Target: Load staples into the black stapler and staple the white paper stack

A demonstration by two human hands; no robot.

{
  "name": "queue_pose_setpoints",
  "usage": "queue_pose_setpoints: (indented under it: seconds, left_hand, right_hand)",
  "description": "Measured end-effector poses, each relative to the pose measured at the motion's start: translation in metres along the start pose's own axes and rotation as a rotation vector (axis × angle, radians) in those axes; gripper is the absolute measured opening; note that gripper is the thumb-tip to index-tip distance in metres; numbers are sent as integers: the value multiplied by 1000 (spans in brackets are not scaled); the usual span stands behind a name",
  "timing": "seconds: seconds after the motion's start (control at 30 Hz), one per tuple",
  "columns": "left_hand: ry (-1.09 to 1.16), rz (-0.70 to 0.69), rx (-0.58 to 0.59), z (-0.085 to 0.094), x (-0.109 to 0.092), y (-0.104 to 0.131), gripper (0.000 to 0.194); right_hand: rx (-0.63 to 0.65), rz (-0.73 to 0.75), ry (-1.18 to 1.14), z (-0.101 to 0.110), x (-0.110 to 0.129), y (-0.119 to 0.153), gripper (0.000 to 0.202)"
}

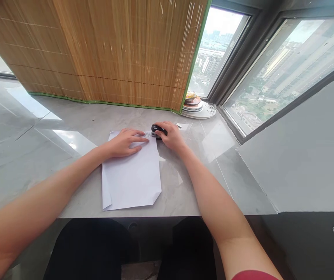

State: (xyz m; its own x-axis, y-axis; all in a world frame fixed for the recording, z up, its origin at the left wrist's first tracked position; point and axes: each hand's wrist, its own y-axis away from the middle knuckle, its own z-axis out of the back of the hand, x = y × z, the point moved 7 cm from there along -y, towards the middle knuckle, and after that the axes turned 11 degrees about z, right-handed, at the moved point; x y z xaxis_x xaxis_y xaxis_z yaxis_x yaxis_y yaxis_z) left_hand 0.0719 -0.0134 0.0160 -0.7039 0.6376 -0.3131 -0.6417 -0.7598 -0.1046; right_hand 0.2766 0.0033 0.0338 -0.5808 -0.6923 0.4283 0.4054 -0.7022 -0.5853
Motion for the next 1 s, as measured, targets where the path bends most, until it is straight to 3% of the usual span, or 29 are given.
queue_pose_setpoints:
  seconds: [0.4,0.63,1.0]
  left_hand:
    - [-40,-34,47,-9,-9,-1,50]
    - [-40,-33,-59,0,-11,-2,46]
    - [-9,-99,-50,-2,-16,-1,40]
  right_hand:
    - [7,3,5,-3,5,-2,30]
    - [-8,-4,7,-6,6,-1,29]
    - [-34,1,-7,-5,6,-1,27]
